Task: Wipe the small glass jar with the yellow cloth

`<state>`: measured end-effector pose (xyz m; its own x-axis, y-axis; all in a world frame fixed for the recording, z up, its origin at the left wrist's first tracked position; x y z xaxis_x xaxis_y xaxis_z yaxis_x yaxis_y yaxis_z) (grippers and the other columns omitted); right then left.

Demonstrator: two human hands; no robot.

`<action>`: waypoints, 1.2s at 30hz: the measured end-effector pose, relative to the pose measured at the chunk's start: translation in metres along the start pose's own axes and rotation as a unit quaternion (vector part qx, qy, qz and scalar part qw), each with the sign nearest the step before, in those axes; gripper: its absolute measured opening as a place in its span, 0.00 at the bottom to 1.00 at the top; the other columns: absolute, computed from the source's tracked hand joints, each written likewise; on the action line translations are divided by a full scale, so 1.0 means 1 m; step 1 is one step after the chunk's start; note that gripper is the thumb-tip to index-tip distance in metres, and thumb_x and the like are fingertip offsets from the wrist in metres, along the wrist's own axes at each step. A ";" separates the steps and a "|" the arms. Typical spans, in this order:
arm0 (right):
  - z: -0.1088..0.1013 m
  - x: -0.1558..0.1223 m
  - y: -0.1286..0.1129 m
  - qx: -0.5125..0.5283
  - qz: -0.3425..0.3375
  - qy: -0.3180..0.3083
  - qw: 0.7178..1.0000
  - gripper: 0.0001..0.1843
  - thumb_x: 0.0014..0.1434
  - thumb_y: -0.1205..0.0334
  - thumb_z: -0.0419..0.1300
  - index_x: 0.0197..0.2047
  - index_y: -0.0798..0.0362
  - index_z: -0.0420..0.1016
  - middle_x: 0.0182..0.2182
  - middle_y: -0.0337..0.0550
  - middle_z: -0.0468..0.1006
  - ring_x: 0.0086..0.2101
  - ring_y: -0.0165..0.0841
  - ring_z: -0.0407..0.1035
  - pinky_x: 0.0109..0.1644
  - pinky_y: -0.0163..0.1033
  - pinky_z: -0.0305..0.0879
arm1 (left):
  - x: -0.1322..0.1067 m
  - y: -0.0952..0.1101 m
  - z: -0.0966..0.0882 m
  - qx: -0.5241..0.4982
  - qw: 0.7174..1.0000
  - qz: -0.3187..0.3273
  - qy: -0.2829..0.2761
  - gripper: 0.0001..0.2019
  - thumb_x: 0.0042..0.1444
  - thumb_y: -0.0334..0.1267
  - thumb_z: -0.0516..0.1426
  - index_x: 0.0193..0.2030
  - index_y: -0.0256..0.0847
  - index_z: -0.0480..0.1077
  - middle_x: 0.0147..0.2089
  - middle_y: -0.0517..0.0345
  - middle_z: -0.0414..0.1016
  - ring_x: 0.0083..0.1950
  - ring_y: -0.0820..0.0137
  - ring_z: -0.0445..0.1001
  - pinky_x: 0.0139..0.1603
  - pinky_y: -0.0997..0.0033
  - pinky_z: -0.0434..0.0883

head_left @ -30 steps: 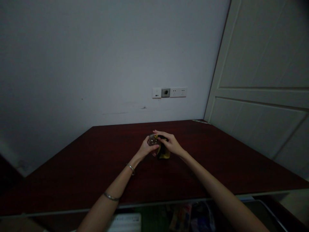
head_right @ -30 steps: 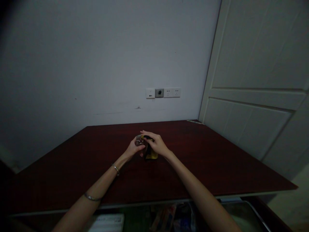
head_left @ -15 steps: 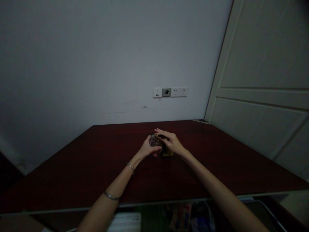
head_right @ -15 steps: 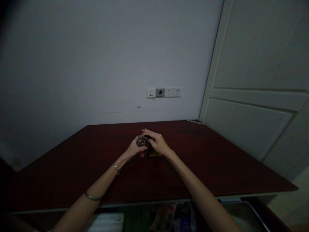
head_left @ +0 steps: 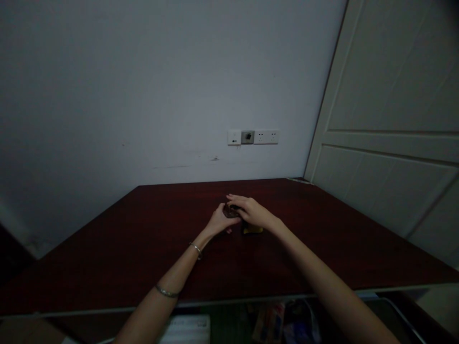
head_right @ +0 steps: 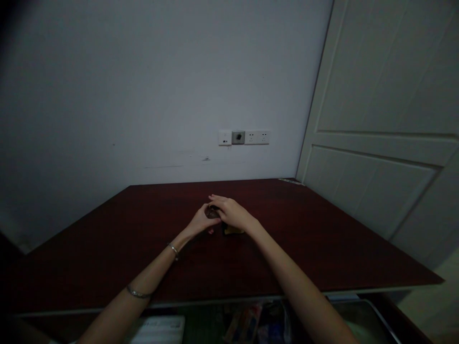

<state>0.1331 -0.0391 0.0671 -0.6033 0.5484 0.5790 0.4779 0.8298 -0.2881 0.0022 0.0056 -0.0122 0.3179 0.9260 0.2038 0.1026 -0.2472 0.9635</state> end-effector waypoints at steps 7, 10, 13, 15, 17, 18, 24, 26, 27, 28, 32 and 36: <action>0.004 -0.004 -0.010 0.012 -0.015 -0.020 1.000 0.26 0.49 0.80 0.51 0.49 0.53 0.71 0.56 0.48 0.66 0.58 0.37 0.57 0.62 0.49 0.54 | 0.002 -0.004 -0.003 0.046 0.999 0.003 0.007 0.27 0.40 0.37 0.65 0.46 0.36 0.59 0.31 0.58 0.72 0.15 0.76 0.69 0.11 0.78 0.66; 0.001 -0.006 -0.015 0.055 -0.030 -0.047 0.997 0.23 0.50 0.78 0.53 0.47 0.51 0.73 0.53 0.44 0.69 0.57 0.36 0.58 0.62 0.49 0.54 | -0.001 0.000 0.000 0.035 0.999 0.002 -0.020 0.29 0.39 0.37 0.65 0.48 0.36 0.59 0.31 0.57 0.73 0.15 0.77 0.68 0.12 0.79 0.66; -0.007 -0.006 -0.003 0.148 0.013 0.009 0.989 0.18 0.55 0.69 0.54 0.48 0.49 0.72 0.53 0.43 0.70 0.55 0.37 0.62 0.60 0.49 0.57 | -0.006 0.009 0.003 -0.009 0.997 -0.022 -0.075 0.31 0.41 0.42 0.65 0.51 0.36 0.58 0.29 0.59 0.72 0.15 0.75 0.69 0.13 0.77 0.68; -0.011 -0.006 0.014 0.223 0.071 0.106 0.966 0.17 0.58 0.61 0.53 0.50 0.49 0.71 0.52 0.44 0.71 0.53 0.38 0.65 0.58 0.49 0.59 | -0.009 0.014 0.003 -0.043 0.993 -0.031 -0.103 0.32 0.42 0.45 0.64 0.51 0.35 0.57 0.25 0.61 0.71 0.15 0.74 0.69 0.15 0.74 0.69; -0.012 -0.008 0.031 0.268 0.117 0.199 0.936 0.17 0.57 0.56 0.54 0.49 0.50 0.72 0.51 0.45 0.72 0.52 0.38 0.65 0.58 0.48 0.59 | -0.010 0.017 0.002 -0.079 0.988 -0.028 -0.127 0.32 0.43 0.47 0.63 0.51 0.35 0.56 0.24 0.61 0.70 0.16 0.72 0.69 0.15 0.72 0.70; -0.011 -0.009 0.039 0.275 0.133 0.231 0.924 0.18 0.57 0.54 0.54 0.48 0.50 0.73 0.51 0.44 0.72 0.52 0.39 0.65 0.58 0.47 0.58 | -0.010 0.017 0.001 -0.098 0.985 -0.023 -0.139 0.32 0.43 0.48 0.63 0.51 0.35 0.57 0.24 0.61 0.71 0.16 0.72 0.69 0.16 0.72 0.70; -0.002 -0.014 0.059 0.273 0.191 0.327 0.884 0.21 0.54 0.50 0.56 0.47 0.52 0.73 0.49 0.47 0.73 0.50 0.40 0.66 0.56 0.46 0.60 | -0.006 0.013 -0.005 -0.175 0.968 -0.013 -0.177 0.32 0.39 0.59 0.60 0.42 0.34 0.63 0.28 0.55 0.72 0.15 0.75 0.67 0.14 0.72 0.69; 0.001 -0.015 0.059 0.288 0.207 0.334 0.873 0.22 0.54 0.50 0.56 0.48 0.53 0.72 0.49 0.47 0.73 0.50 0.40 0.66 0.54 0.46 0.61 | -0.004 0.015 -0.007 -0.187 0.963 -0.014 -0.192 0.33 0.38 0.61 0.59 0.42 0.34 0.64 0.31 0.51 0.74 0.15 0.76 0.66 0.14 0.74 0.68; 0.002 -0.015 0.059 0.299 0.216 0.339 0.866 0.22 0.53 0.50 0.56 0.48 0.53 0.72 0.48 0.47 0.73 0.49 0.40 0.67 0.54 0.46 0.62 | -0.003 0.017 -0.008 -0.190 0.961 -0.014 -0.201 0.34 0.38 0.62 0.58 0.42 0.34 0.64 0.33 0.49 0.74 0.15 0.77 0.66 0.14 0.75 0.67; 0.003 -0.015 0.058 0.311 0.224 0.342 0.858 0.23 0.53 0.49 0.57 0.48 0.53 0.72 0.48 0.47 0.74 0.48 0.41 0.68 0.52 0.46 0.63 | -0.001 0.019 -0.008 -0.192 0.959 -0.013 -0.210 0.34 0.39 0.63 0.58 0.43 0.34 0.64 0.33 0.48 0.74 0.15 0.78 0.65 0.14 0.75 0.67; 0.006 -0.015 0.056 0.339 0.249 0.345 0.839 0.24 0.51 0.48 0.58 0.47 0.53 0.73 0.44 0.46 0.77 0.42 0.40 0.71 0.45 0.44 0.69 | 0.009 0.029 -0.010 -0.191 0.962 0.008 -0.193 0.33 0.41 0.59 0.58 0.46 0.35 0.61 0.33 0.49 0.75 0.14 0.78 0.65 0.11 0.79 0.62; 0.008 -0.016 0.056 0.369 0.254 0.353 0.821 0.24 0.50 0.47 0.59 0.47 0.53 0.73 0.43 0.45 0.77 0.39 0.39 0.72 0.41 0.41 0.70 | 0.021 0.033 -0.013 -0.204 0.967 0.034 -0.148 0.32 0.40 0.56 0.61 0.46 0.35 0.60 0.32 0.49 0.75 0.14 0.75 0.66 0.09 0.80 0.59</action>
Point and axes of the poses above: each hand's wrist, its own x-axis towards the middle knuckle, its own z-axis out of the palm, y = z × x, the point moved 3 cm from there along x, towards the middle knuckle
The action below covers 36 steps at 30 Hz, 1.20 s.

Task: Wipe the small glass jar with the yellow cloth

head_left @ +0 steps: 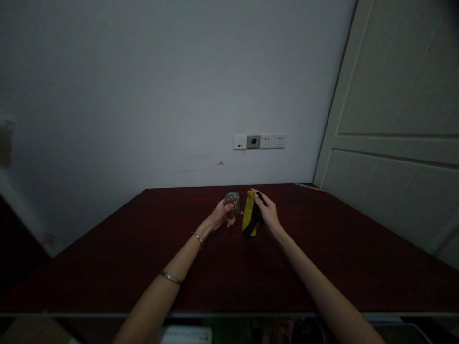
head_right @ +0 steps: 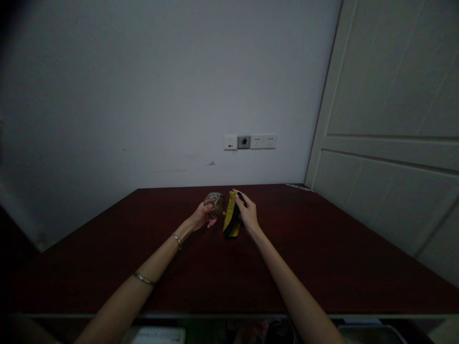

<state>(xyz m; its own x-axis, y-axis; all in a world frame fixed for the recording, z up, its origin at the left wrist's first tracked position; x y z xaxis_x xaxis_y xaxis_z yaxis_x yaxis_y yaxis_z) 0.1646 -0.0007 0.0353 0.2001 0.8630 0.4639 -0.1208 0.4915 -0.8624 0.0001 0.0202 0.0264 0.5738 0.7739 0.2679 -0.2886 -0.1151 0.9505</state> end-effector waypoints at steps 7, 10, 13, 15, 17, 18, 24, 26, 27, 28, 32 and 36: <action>-0.003 0.000 0.003 0.041 0.001 0.027 0.999 0.25 0.48 0.49 0.60 0.46 0.53 0.74 0.44 0.46 0.77 0.41 0.39 0.71 0.43 0.41 0.68 | 0.013 -0.006 -0.005 -0.075 0.997 -0.028 -0.005 0.36 0.45 0.67 0.48 0.45 0.33 0.65 0.31 0.47 0.75 0.11 0.80 0.59 0.09 0.79 0.54; -0.004 -0.001 0.000 0.031 -0.006 0.043 0.999 0.25 0.49 0.49 0.60 0.47 0.54 0.74 0.44 0.46 0.77 0.41 0.39 0.71 0.44 0.42 0.68 | 0.015 -0.009 -0.003 -0.116 0.992 -0.043 0.025 0.38 0.49 0.68 0.40 0.41 0.32 0.68 0.27 0.47 0.75 0.09 0.81 0.55 0.09 0.79 0.51; -0.005 -0.001 -0.002 0.023 -0.024 0.060 0.998 0.24 0.50 0.49 0.60 0.46 0.55 0.74 0.44 0.48 0.77 0.43 0.40 0.71 0.46 0.43 0.67 | 0.013 -0.010 0.000 -0.145 0.987 -0.062 0.029 0.40 0.49 0.68 0.35 0.38 0.32 0.69 0.24 0.47 0.73 0.09 0.80 0.54 0.08 0.79 0.49; -0.006 -0.002 -0.003 0.009 -0.041 0.072 0.997 0.23 0.50 0.50 0.60 0.45 0.56 0.74 0.44 0.49 0.77 0.44 0.40 0.70 0.48 0.43 0.66 | 0.010 -0.012 0.002 -0.159 0.984 -0.081 0.018 0.41 0.48 0.69 0.33 0.37 0.32 0.69 0.22 0.48 0.72 0.09 0.79 0.53 0.08 0.79 0.48; -0.006 -0.003 -0.003 -0.011 -0.060 0.080 0.995 0.22 0.50 0.51 0.60 0.44 0.57 0.75 0.43 0.49 0.77 0.43 0.39 0.71 0.47 0.43 0.66 | 0.007 -0.016 0.003 -0.164 0.981 -0.102 0.014 0.41 0.47 0.69 0.33 0.36 0.33 0.68 0.21 0.49 0.71 0.08 0.78 0.53 0.08 0.78 0.49; -0.005 -0.004 -0.005 -0.024 -0.071 0.079 0.994 0.21 0.51 0.52 0.59 0.44 0.56 0.75 0.43 0.49 0.77 0.42 0.39 0.71 0.47 0.43 0.66 | 0.005 -0.018 0.003 -0.164 0.980 -0.112 0.016 0.41 0.47 0.70 0.33 0.35 0.33 0.68 0.20 0.49 0.71 0.08 0.78 0.53 0.08 0.77 0.51; 0.005 -0.007 -0.031 -0.124 -0.212 0.013 0.969 0.13 0.56 0.59 0.56 0.43 0.52 0.74 0.42 0.47 0.76 0.43 0.36 0.70 0.50 0.42 0.64 | 0.001 -0.026 0.006 -0.145 0.979 -0.141 0.021 0.38 0.47 0.69 0.37 0.33 0.35 0.69 0.18 0.53 0.69 0.09 0.76 0.55 0.11 0.74 0.58; 0.010 -0.008 -0.043 -0.164 -0.270 -0.027 0.948 0.11 0.57 0.63 0.55 0.44 0.50 0.74 0.42 0.46 0.76 0.44 0.35 0.69 0.50 0.42 0.64 | 0.001 -0.027 0.007 -0.135 0.980 -0.143 0.025 0.37 0.47 0.69 0.38 0.31 0.35 0.69 0.17 0.54 0.68 0.10 0.75 0.56 0.11 0.74 0.59; 0.013 -0.009 -0.047 -0.186 -0.294 -0.054 0.936 0.12 0.58 0.64 0.54 0.44 0.49 0.73 0.42 0.45 0.75 0.44 0.34 0.69 0.50 0.42 0.64 | 0.001 -0.027 0.008 -0.130 0.981 -0.144 0.026 0.37 0.47 0.69 0.38 0.30 0.35 0.69 0.17 0.54 0.68 0.10 0.75 0.57 0.11 0.73 0.59; 0.016 -0.010 -0.051 -0.209 -0.316 -0.085 0.922 0.13 0.58 0.65 0.54 0.45 0.49 0.72 0.43 0.45 0.75 0.44 0.34 0.69 0.50 0.43 0.64 | 0.001 -0.026 0.009 -0.124 0.982 -0.143 0.026 0.37 0.47 0.69 0.38 0.28 0.35 0.69 0.16 0.54 0.68 0.10 0.75 0.57 0.11 0.73 0.59; 0.027 -0.017 -0.059 -0.316 -0.391 -0.205 0.840 0.17 0.59 0.68 0.52 0.51 0.47 0.68 0.47 0.46 0.73 0.48 0.36 0.65 0.52 0.47 0.63 | 0.001 -0.022 0.012 -0.118 0.986 -0.114 0.021 0.36 0.48 0.68 0.37 0.23 0.35 0.67 0.15 0.53 0.66 0.10 0.74 0.58 0.11 0.72 0.60; 0.035 -0.021 -0.065 -0.384 -0.427 -0.263 0.775 0.18 0.59 0.67 0.52 0.53 0.48 0.66 0.48 0.47 0.71 0.50 0.38 0.62 0.53 0.50 0.61 | 0.002 -0.019 0.014 -0.123 0.988 -0.095 0.026 0.34 0.48 0.68 0.39 0.19 0.36 0.64 0.13 0.56 0.64 0.09 0.74 0.58 0.11 0.72 0.60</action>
Point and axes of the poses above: each hand's wrist, its own x-axis towards the middle knuckle, its own z-axis out of the palm, y = z × x, the point moved 3 cm from there along x, towards the middle knuckle
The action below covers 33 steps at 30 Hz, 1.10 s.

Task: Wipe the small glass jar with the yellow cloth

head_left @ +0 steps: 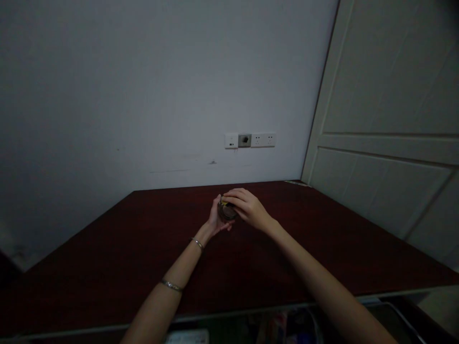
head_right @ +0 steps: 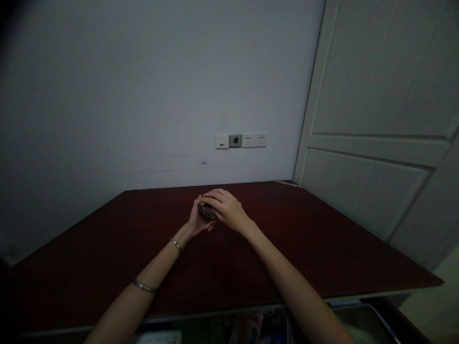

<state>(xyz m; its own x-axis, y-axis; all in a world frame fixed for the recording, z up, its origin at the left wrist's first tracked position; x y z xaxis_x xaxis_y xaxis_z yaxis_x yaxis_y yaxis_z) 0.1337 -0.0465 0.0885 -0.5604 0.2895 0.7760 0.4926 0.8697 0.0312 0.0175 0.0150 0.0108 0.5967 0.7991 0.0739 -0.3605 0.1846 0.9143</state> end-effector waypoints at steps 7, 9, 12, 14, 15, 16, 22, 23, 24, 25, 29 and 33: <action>0.005 -0.001 0.009 0.063 0.055 0.039 0.996 0.18 0.58 0.71 0.51 0.51 0.49 0.67 0.47 0.48 0.71 0.50 0.36 0.63 0.53 0.48 0.62 | 0.002 0.001 0.002 -0.007 1.000 0.013 0.010 0.33 0.48 0.67 0.40 0.22 0.35 0.65 0.14 0.59 0.63 0.11 0.74 0.60 0.10 0.74 0.60; 0.006 -0.002 0.013 0.093 0.077 0.062 0.991 0.18 0.57 0.72 0.51 0.49 0.50 0.68 0.46 0.47 0.73 0.48 0.34 0.65 0.53 0.46 0.63 | 0.001 0.002 0.004 0.002 1.000 0.001 0.001 0.34 0.48 0.67 0.39 0.23 0.35 0.66 0.14 0.58 0.64 0.09 0.75 0.58 0.10 0.74 0.60; 0.005 -0.002 0.017 0.122 0.112 0.081 0.983 0.15 0.57 0.70 0.52 0.47 0.50 0.71 0.43 0.45 0.75 0.45 0.33 0.68 0.50 0.43 0.65 | 0.000 0.003 0.006 0.002 1.000 -0.006 -0.008 0.35 0.49 0.67 0.38 0.26 0.34 0.67 0.14 0.56 0.66 0.10 0.75 0.58 0.10 0.75 0.60; 0.003 -0.001 0.020 0.140 0.140 0.093 0.976 0.14 0.57 0.68 0.53 0.45 0.50 0.72 0.42 0.44 0.76 0.43 0.33 0.69 0.49 0.42 0.65 | 0.000 0.004 0.007 -0.010 1.000 -0.001 -0.006 0.35 0.49 0.66 0.38 0.28 0.34 0.67 0.16 0.55 0.67 0.11 0.74 0.60 0.09 0.75 0.59; 0.002 -0.001 0.021 0.150 0.156 0.099 0.971 0.13 0.57 0.67 0.53 0.44 0.50 0.72 0.41 0.44 0.76 0.43 0.33 0.70 0.48 0.41 0.66 | -0.001 0.004 0.007 -0.019 1.000 0.000 -0.005 0.34 0.49 0.66 0.39 0.29 0.34 0.67 0.17 0.55 0.67 0.11 0.74 0.61 0.09 0.75 0.59; 0.001 -0.001 0.022 0.160 0.172 0.107 0.966 0.12 0.57 0.66 0.54 0.44 0.50 0.73 0.41 0.44 0.77 0.42 0.33 0.71 0.48 0.41 0.66 | -0.001 0.005 0.008 -0.028 1.000 0.000 -0.005 0.34 0.49 0.66 0.39 0.30 0.34 0.67 0.18 0.55 0.68 0.12 0.73 0.62 0.09 0.76 0.59; -0.002 -0.003 0.024 0.209 0.257 0.159 0.930 0.11 0.54 0.59 0.58 0.40 0.52 0.75 0.39 0.44 0.79 0.40 0.35 0.73 0.47 0.41 0.66 | -0.003 0.006 0.012 -0.079 0.996 -0.026 -0.015 0.37 0.47 0.68 0.39 0.33 0.33 0.68 0.17 0.56 0.66 0.12 0.74 0.61 0.09 0.75 0.59; -0.002 -0.004 0.024 0.214 0.267 0.166 0.925 0.11 0.54 0.58 0.58 0.40 0.52 0.76 0.38 0.43 0.79 0.40 0.35 0.73 0.47 0.41 0.66 | -0.003 0.006 0.013 -0.084 0.996 -0.035 -0.014 0.38 0.46 0.69 0.38 0.33 0.32 0.68 0.17 0.56 0.65 0.12 0.74 0.60 0.09 0.75 0.60; -0.002 -0.004 0.024 0.217 0.276 0.172 0.920 0.12 0.54 0.57 0.58 0.39 0.52 0.76 0.38 0.43 0.79 0.40 0.36 0.73 0.47 0.41 0.66 | -0.003 0.007 0.013 -0.089 0.995 -0.042 -0.012 0.39 0.45 0.70 0.38 0.32 0.32 0.68 0.16 0.57 0.64 0.12 0.74 0.60 0.09 0.74 0.59; -0.001 -0.005 0.023 0.219 0.283 0.179 0.917 0.12 0.54 0.57 0.58 0.39 0.52 0.76 0.38 0.43 0.79 0.40 0.36 0.73 0.48 0.41 0.66 | -0.003 0.007 0.014 -0.096 0.994 -0.047 -0.010 0.39 0.45 0.70 0.37 0.31 0.32 0.68 0.16 0.57 0.64 0.12 0.74 0.60 0.09 0.74 0.59; 0.002 -0.009 0.023 0.209 0.293 0.192 0.913 0.12 0.54 0.56 0.58 0.40 0.52 0.76 0.39 0.43 0.79 0.40 0.36 0.73 0.49 0.42 0.66 | -0.004 0.008 0.014 -0.125 0.991 -0.048 -0.001 0.38 0.45 0.70 0.38 0.30 0.33 0.68 0.15 0.58 0.62 0.12 0.73 0.60 0.08 0.75 0.58; 0.003 -0.015 0.024 0.184 0.284 0.203 0.919 0.12 0.55 0.57 0.57 0.40 0.51 0.76 0.40 0.43 0.79 0.41 0.36 0.73 0.49 0.42 0.66 | -0.005 0.008 0.015 -0.130 0.990 -0.046 -0.016 0.38 0.46 0.69 0.37 0.30 0.33 0.68 0.15 0.58 0.62 0.12 0.74 0.59 0.08 0.76 0.57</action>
Point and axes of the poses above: each hand's wrist, its own x-axis towards the middle knuckle, its own z-axis out of the palm, y = z × x, the point moved 3 cm from there along x, towards the middle knuckle
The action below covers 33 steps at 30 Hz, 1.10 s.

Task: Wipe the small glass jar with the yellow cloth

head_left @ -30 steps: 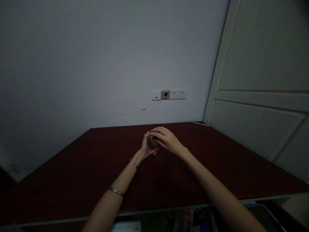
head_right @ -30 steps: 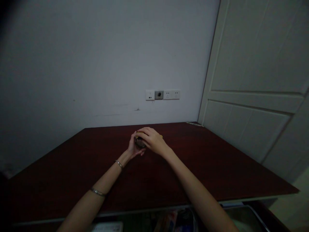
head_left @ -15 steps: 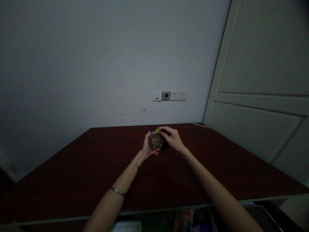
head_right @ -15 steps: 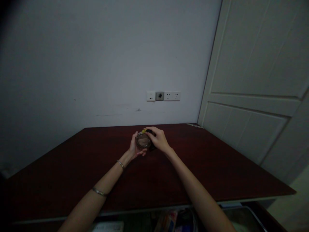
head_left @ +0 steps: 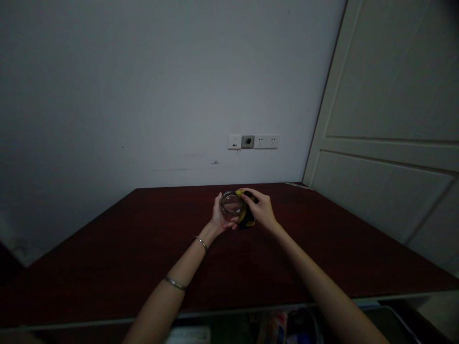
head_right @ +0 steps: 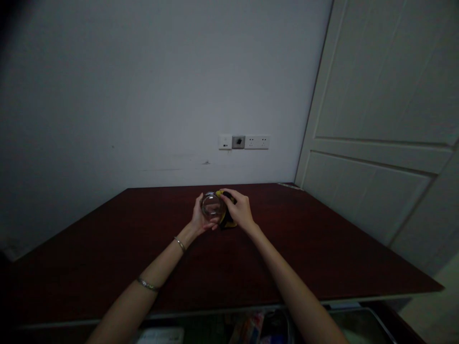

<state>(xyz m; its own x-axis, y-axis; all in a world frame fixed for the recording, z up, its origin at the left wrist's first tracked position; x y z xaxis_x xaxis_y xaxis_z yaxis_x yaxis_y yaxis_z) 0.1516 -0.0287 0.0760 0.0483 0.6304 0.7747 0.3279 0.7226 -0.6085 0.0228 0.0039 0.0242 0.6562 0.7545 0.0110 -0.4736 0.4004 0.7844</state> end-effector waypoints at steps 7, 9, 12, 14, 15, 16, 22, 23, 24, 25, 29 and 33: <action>-0.005 -0.010 -0.001 -0.061 -0.063 0.004 0.996 0.12 0.56 0.60 0.56 0.43 0.50 0.75 0.40 0.44 0.78 0.41 0.36 0.73 0.47 0.42 0.68 | 0.000 0.001 0.004 0.015 0.997 0.005 -0.073 0.41 0.47 0.69 0.34 0.36 0.32 0.68 0.14 0.61 0.61 0.09 0.77 0.52 0.10 0.76 0.56; -0.006 -0.013 -0.001 -0.079 -0.083 -0.004 0.993 0.13 0.57 0.61 0.55 0.45 0.49 0.74 0.41 0.44 0.78 0.41 0.36 0.73 0.47 0.43 0.68 | -0.001 0.003 0.005 0.011 0.997 0.015 -0.075 0.40 0.47 0.68 0.34 0.37 0.31 0.68 0.14 0.62 0.60 0.09 0.78 0.50 0.10 0.76 0.55; -0.005 -0.019 -0.002 -0.099 -0.116 -0.023 0.988 0.14 0.58 0.63 0.54 0.47 0.48 0.72 0.42 0.45 0.77 0.42 0.35 0.72 0.47 0.43 0.68 | -0.002 0.006 0.004 0.009 0.997 0.025 -0.067 0.40 0.48 0.68 0.34 0.35 0.31 0.69 0.13 0.63 0.59 0.08 0.79 0.47 0.10 0.75 0.55; -0.005 -0.022 -0.002 -0.110 -0.137 -0.034 0.984 0.15 0.58 0.66 0.52 0.48 0.48 0.71 0.42 0.45 0.77 0.43 0.35 0.71 0.47 0.43 0.68 | -0.002 0.006 0.004 0.009 0.998 0.027 -0.064 0.40 0.48 0.68 0.34 0.33 0.32 0.69 0.13 0.63 0.59 0.07 0.79 0.47 0.10 0.75 0.55; -0.005 -0.024 -0.003 -0.114 -0.147 -0.038 0.982 0.16 0.58 0.67 0.52 0.49 0.48 0.70 0.43 0.45 0.76 0.43 0.35 0.71 0.48 0.44 0.68 | -0.003 0.006 0.003 0.010 0.998 0.028 -0.063 0.39 0.48 0.68 0.34 0.32 0.32 0.69 0.12 0.63 0.59 0.07 0.79 0.47 0.10 0.75 0.55; -0.006 -0.025 -0.003 -0.118 -0.157 -0.042 0.980 0.17 0.58 0.68 0.51 0.50 0.49 0.69 0.43 0.46 0.76 0.44 0.35 0.70 0.48 0.44 0.68 | -0.003 0.006 0.003 0.010 0.998 0.031 -0.063 0.39 0.48 0.68 0.34 0.32 0.32 0.69 0.13 0.63 0.59 0.07 0.79 0.47 0.11 0.75 0.55; -0.006 -0.030 -0.006 -0.126 -0.202 -0.072 0.968 0.20 0.58 0.72 0.49 0.52 0.48 0.68 0.46 0.47 0.73 0.48 0.36 0.67 0.51 0.46 0.66 | -0.003 0.006 0.002 0.006 0.998 0.027 -0.056 0.38 0.49 0.67 0.34 0.31 0.34 0.68 0.12 0.62 0.60 0.08 0.78 0.48 0.11 0.75 0.56; -0.006 -0.031 -0.005 -0.130 -0.202 -0.070 0.968 0.20 0.58 0.72 0.49 0.52 0.48 0.68 0.46 0.47 0.72 0.47 0.36 0.67 0.51 0.46 0.67 | -0.003 0.006 0.002 0.005 0.998 0.024 -0.052 0.38 0.49 0.67 0.34 0.31 0.34 0.68 0.12 0.62 0.60 0.08 0.78 0.48 0.12 0.75 0.56; -0.007 -0.032 -0.005 -0.133 -0.201 -0.065 0.968 0.20 0.57 0.72 0.50 0.51 0.48 0.68 0.45 0.48 0.72 0.47 0.36 0.67 0.50 0.46 0.67 | -0.003 0.006 0.003 0.002 0.999 0.020 -0.049 0.38 0.49 0.67 0.34 0.31 0.34 0.69 0.12 0.62 0.60 0.08 0.78 0.48 0.12 0.74 0.56; -0.007 -0.033 -0.005 -0.135 -0.202 -0.060 0.968 0.20 0.57 0.73 0.50 0.51 0.47 0.69 0.45 0.48 0.71 0.46 0.36 0.67 0.49 0.45 0.68 | -0.003 0.006 0.003 -0.001 0.999 0.016 -0.048 0.38 0.49 0.67 0.34 0.31 0.34 0.69 0.12 0.62 0.60 0.08 0.78 0.47 0.12 0.74 0.56; -0.008 -0.035 -0.003 -0.135 -0.222 -0.068 0.963 0.22 0.57 0.74 0.49 0.52 0.46 0.68 0.43 0.48 0.70 0.45 0.36 0.67 0.47 0.44 0.69 | -0.003 0.004 0.003 -0.022 0.999 0.009 -0.038 0.37 0.49 0.67 0.36 0.30 0.34 0.69 0.12 0.62 0.59 0.08 0.78 0.48 0.11 0.75 0.56; -0.009 -0.037 -0.006 -0.138 -0.268 -0.090 0.949 0.23 0.57 0.74 0.49 0.54 0.46 0.66 0.43 0.48 0.71 0.45 0.37 0.66 0.47 0.47 0.68 | -0.001 0.004 0.002 -0.047 0.999 0.012 -0.024 0.37 0.48 0.67 0.37 0.28 0.34 0.69 0.12 0.60 0.60 0.09 0.78 0.50 0.10 0.76 0.55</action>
<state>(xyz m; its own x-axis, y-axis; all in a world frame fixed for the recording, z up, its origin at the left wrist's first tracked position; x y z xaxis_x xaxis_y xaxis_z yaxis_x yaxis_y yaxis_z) 0.1560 -0.0586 0.0522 -0.3500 0.2492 0.9030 0.4960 0.8670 -0.0471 0.0214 0.0038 0.0279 0.6702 0.7397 0.0615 -0.5412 0.4303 0.7225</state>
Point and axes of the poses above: each hand's wrist, its own x-axis towards the middle knuckle, its own z-axis out of the palm, y = z × x, the point moved 3 cm from there along x, towards the middle knuckle
